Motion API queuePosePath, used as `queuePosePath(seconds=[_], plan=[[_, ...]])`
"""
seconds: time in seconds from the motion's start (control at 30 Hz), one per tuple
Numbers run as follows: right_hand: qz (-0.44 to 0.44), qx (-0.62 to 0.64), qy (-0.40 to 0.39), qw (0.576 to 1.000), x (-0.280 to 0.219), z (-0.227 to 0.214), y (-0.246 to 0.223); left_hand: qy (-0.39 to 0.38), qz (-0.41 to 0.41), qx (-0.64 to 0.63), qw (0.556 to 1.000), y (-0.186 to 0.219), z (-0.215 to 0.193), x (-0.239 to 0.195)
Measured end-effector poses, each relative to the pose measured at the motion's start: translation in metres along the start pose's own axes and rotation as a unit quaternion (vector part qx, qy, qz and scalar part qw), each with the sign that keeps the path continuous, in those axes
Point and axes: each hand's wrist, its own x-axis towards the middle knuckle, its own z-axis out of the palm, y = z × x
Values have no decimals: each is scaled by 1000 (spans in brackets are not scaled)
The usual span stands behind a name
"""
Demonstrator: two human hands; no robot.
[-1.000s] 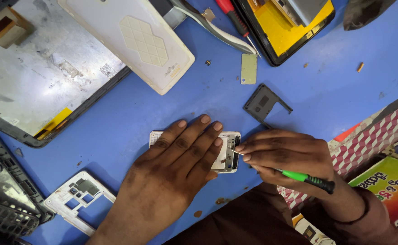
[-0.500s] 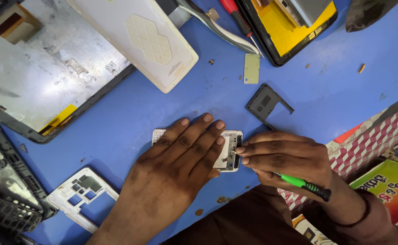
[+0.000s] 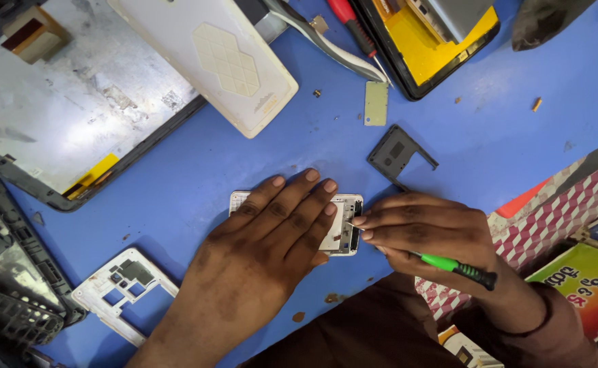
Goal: The person uses a green-handled screwdriver to unscrew and pry components inside a white mobile phone chassis on a blue workbench. The person repeatedly adjusts the phone and uses the tool to separate internal parts while other disassembled phone components lie nearby.
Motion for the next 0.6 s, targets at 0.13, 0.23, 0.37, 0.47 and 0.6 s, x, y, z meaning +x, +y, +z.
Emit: queuePosePath(seconds=[0.13, 0.23, 0.37, 0.47, 0.6], plan=[[-12, -25, -1, 1000, -1, 2, -1, 4, -1, 6, 1000, 0, 2, -1], [-19, -22, -6, 1000, -2, 3, 1, 6, -4, 6, 1000, 0, 3, -2], [-34, -31, -18, 999, -2, 1, 3, 8, -7, 11, 1000, 0, 3, -2], [-41, -21, -23, 999, -3, 0, 6, 7, -5, 14, 1000, -1, 3, -2], [-46, -10, -26, 999, -4, 0, 8, 6, -7, 14, 1000, 0, 4, -1]])
